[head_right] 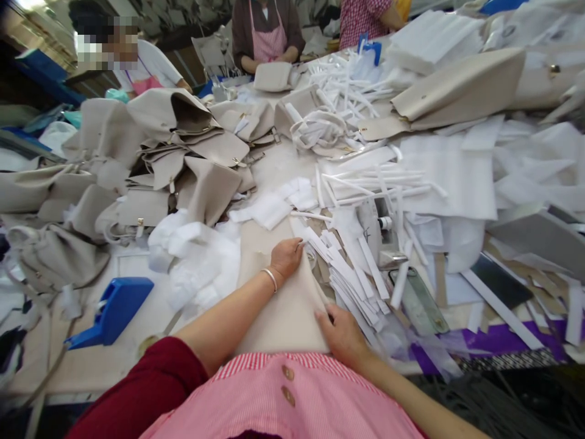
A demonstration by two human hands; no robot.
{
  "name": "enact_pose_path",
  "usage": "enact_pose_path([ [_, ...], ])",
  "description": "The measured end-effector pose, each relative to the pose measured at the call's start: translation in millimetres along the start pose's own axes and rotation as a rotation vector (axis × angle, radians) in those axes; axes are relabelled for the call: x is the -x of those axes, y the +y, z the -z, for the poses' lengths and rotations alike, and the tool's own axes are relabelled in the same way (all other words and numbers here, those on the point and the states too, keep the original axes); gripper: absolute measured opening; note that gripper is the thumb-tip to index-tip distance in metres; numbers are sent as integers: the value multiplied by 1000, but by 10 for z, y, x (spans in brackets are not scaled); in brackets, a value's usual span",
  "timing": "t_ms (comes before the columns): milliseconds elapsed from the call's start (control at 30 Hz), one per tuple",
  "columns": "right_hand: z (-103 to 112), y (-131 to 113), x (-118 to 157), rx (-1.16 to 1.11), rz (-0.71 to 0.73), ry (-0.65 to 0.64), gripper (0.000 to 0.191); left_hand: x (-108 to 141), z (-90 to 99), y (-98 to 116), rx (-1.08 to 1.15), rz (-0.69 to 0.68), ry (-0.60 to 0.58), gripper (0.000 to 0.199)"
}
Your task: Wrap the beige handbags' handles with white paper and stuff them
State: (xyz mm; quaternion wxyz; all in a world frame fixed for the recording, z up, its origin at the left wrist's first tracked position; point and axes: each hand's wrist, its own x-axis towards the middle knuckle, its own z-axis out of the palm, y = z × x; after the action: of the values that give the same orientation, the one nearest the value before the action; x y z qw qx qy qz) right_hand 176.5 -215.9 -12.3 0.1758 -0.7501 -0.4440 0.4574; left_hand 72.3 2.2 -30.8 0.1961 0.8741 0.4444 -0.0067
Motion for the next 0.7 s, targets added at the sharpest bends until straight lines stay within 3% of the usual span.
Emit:
enact_pose_path([
  [67, 22, -22, -18, 85, 12, -6, 36, 35, -19, -31, -19, -30, 31, 43],
  [133, 59, -91, -50, 239, 82, 75, 35, 138, -13, -76, -54, -75, 59, 42],
  [233, 82, -260, -191, 506, 361, 255, 54, 398, -2, -137, -89, -186, 42, 48],
  [300, 40, -382, -358, 645, 577, 239, 56, 599, 10, -187, -107, -204, -7, 52],
  [400, -82, -513, -639, 752, 706, 123, 58, 885, 66, -325, -154, -93, -65, 61],
  [533, -201, -558, -880, 802, 689, 84, 63, 1210, 173, -604, -196, 130, -121, 79],
  [700, -239, -531, -940, 818, 658, 93, 64, 1444, 201, -837, -144, 349, -167, 88],
])
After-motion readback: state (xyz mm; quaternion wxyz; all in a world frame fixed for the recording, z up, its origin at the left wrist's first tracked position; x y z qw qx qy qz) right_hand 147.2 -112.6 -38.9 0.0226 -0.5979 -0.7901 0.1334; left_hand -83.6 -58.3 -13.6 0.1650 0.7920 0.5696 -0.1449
